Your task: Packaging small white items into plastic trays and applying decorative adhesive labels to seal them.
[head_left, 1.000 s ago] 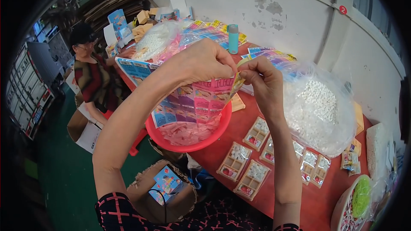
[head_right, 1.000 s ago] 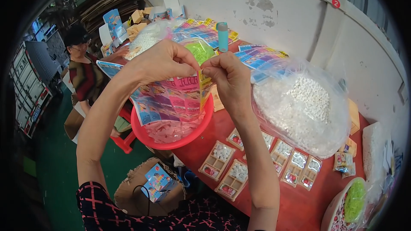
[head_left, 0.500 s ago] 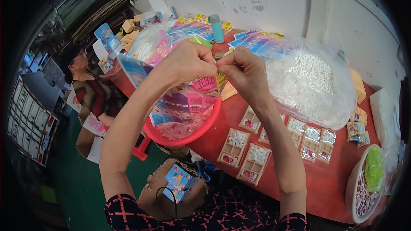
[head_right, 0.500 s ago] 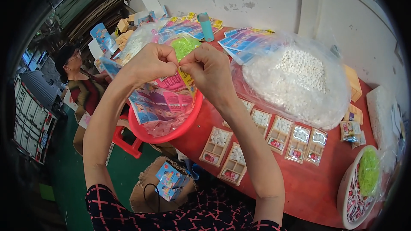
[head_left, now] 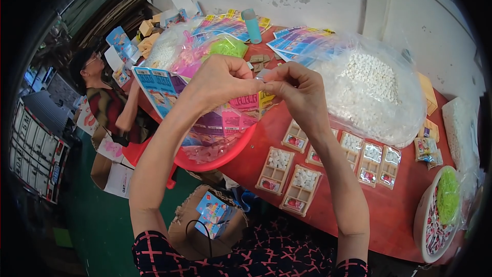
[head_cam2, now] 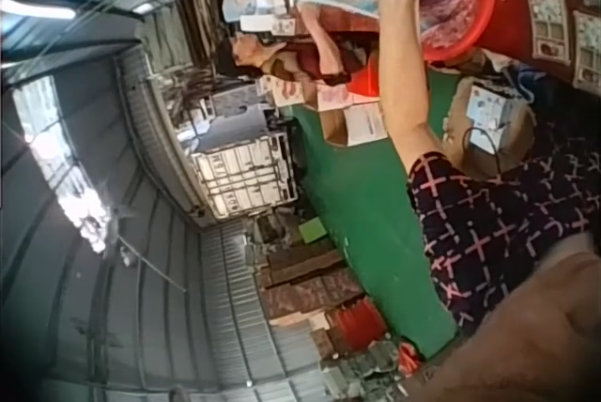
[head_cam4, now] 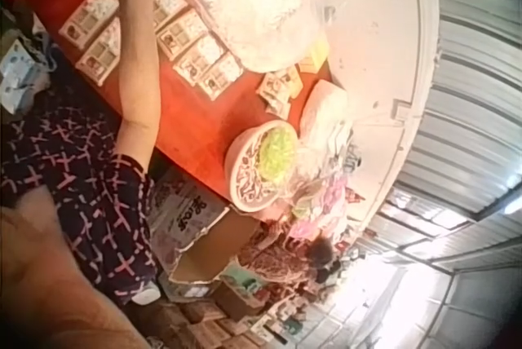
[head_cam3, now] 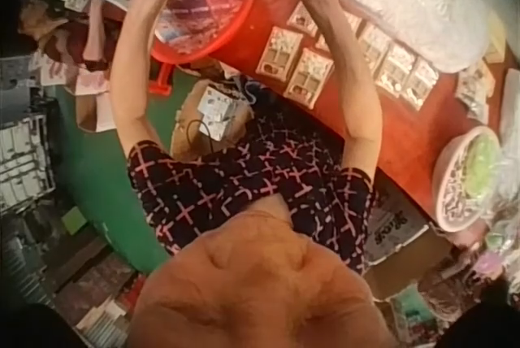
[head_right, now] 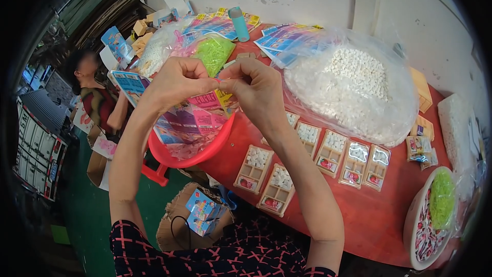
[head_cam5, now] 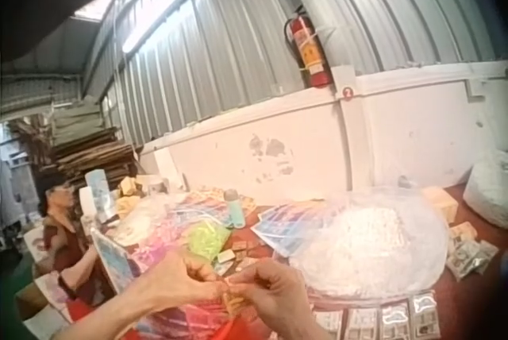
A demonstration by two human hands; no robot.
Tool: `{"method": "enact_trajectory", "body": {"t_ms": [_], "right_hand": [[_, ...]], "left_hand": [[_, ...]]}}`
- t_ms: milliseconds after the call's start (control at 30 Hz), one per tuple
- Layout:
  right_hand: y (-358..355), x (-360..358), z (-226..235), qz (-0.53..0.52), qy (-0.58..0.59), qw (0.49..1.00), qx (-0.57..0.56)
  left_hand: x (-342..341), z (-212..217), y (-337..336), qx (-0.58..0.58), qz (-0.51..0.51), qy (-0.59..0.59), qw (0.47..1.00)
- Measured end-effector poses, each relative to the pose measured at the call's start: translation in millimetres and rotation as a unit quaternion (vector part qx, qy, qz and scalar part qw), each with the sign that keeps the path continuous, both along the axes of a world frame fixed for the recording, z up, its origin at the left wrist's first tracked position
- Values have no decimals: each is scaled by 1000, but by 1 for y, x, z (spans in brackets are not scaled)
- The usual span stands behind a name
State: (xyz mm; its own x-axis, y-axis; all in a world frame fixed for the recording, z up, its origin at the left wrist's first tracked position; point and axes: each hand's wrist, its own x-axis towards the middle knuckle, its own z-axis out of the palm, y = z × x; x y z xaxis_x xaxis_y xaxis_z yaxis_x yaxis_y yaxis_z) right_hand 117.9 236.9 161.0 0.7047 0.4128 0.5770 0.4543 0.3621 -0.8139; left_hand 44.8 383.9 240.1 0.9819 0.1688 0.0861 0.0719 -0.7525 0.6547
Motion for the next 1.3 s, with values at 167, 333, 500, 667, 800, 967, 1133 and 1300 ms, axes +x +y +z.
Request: {"method": "enact_trajectory", "body": {"t_ms": [167, 333, 500, 667, 800, 967, 1133, 1300], "right_hand": [[-2, 3, 1, 45, 59, 997, 32], [6, 9, -1, -5, -13, 1000, 26], [12, 8, 1, 1, 17, 1000, 19], [16, 7, 4, -8, 15, 1000, 14], [15, 5, 11, 4, 50, 999, 7], [15, 8, 12, 37, 98, 994, 18], [20, 8, 9, 14, 101, 995, 5], [22, 9, 7, -2, 103, 995, -2]], "left_hand": [[-6, -2, 8, -129, -75, -73, 986], [2, 2, 10, -53, -48, -19, 997], [7, -8, 18, -64, -38, -24, 997], [5, -5, 16, -41, -59, -39, 997], [3, -3, 16, -43, -56, -32, 997], [8, -11, 17, -27, -52, -45, 997], [9, -14, 18, -29, -48, -45, 997], [16, -18, 18, -29, -37, -42, 998]]}}
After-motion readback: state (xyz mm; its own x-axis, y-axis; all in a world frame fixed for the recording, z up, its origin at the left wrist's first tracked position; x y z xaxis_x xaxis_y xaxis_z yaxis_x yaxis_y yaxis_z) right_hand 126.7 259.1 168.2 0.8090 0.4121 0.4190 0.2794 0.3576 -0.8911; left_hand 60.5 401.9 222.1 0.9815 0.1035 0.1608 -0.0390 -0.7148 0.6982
